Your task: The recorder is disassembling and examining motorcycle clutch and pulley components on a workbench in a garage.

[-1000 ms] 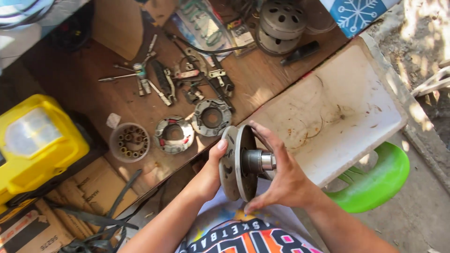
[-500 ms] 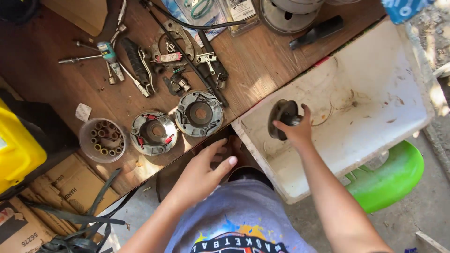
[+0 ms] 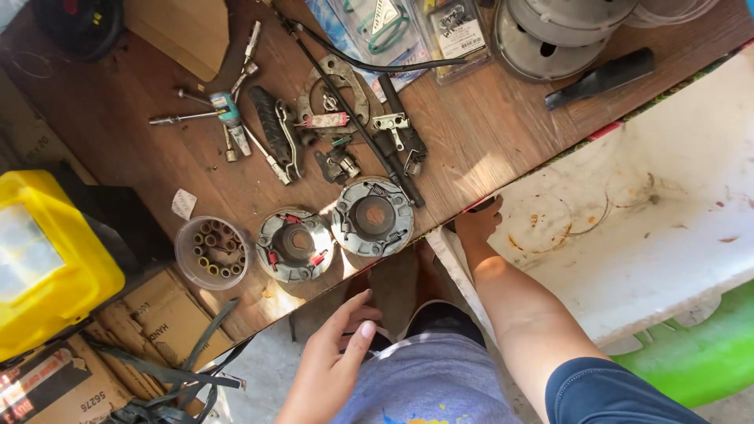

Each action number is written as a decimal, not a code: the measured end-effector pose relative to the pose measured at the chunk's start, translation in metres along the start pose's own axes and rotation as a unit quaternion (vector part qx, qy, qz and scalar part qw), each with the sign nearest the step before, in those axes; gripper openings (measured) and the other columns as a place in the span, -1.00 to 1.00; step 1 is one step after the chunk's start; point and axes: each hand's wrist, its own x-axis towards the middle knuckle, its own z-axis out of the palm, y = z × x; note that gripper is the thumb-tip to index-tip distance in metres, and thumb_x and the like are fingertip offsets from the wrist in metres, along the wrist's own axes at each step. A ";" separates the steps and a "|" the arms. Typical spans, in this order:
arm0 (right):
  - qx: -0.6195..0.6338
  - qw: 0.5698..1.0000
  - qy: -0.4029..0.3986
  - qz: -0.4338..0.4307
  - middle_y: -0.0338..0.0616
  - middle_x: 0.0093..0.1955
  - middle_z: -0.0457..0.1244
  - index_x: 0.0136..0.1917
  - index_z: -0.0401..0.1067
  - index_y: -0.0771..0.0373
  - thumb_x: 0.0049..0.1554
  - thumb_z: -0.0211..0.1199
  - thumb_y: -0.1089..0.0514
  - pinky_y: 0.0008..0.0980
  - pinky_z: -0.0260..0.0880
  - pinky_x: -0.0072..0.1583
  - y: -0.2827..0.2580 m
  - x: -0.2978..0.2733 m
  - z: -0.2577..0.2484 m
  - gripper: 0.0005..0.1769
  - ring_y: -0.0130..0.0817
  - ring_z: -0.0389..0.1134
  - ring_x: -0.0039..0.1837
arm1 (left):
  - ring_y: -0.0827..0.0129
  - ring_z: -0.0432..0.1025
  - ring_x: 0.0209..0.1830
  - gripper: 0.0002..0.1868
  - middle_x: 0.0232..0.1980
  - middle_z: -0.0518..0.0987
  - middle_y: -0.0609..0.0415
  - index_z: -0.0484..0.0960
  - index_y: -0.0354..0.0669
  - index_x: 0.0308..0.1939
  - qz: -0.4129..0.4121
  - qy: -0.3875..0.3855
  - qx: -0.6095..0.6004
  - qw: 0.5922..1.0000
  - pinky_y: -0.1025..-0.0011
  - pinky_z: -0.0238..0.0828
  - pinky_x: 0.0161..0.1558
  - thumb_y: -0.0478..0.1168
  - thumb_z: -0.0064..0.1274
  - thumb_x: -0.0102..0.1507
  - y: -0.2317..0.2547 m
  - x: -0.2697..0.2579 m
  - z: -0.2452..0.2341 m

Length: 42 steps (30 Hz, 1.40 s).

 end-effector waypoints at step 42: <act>-0.313 0.732 0.008 -0.605 0.07 0.56 0.00 0.46 0.23 0.15 -0.34 0.68 -0.07 0.09 -0.01 0.45 -0.201 -0.310 -0.151 0.16 0.12 -0.05 0.54 | -0.01 0.22 0.36 0.38 0.29 0.40 -0.16 0.10 -0.43 0.50 0.368 0.194 0.424 0.804 0.01 -0.07 0.52 0.11 0.54 -0.20 -0.010 0.075 -0.120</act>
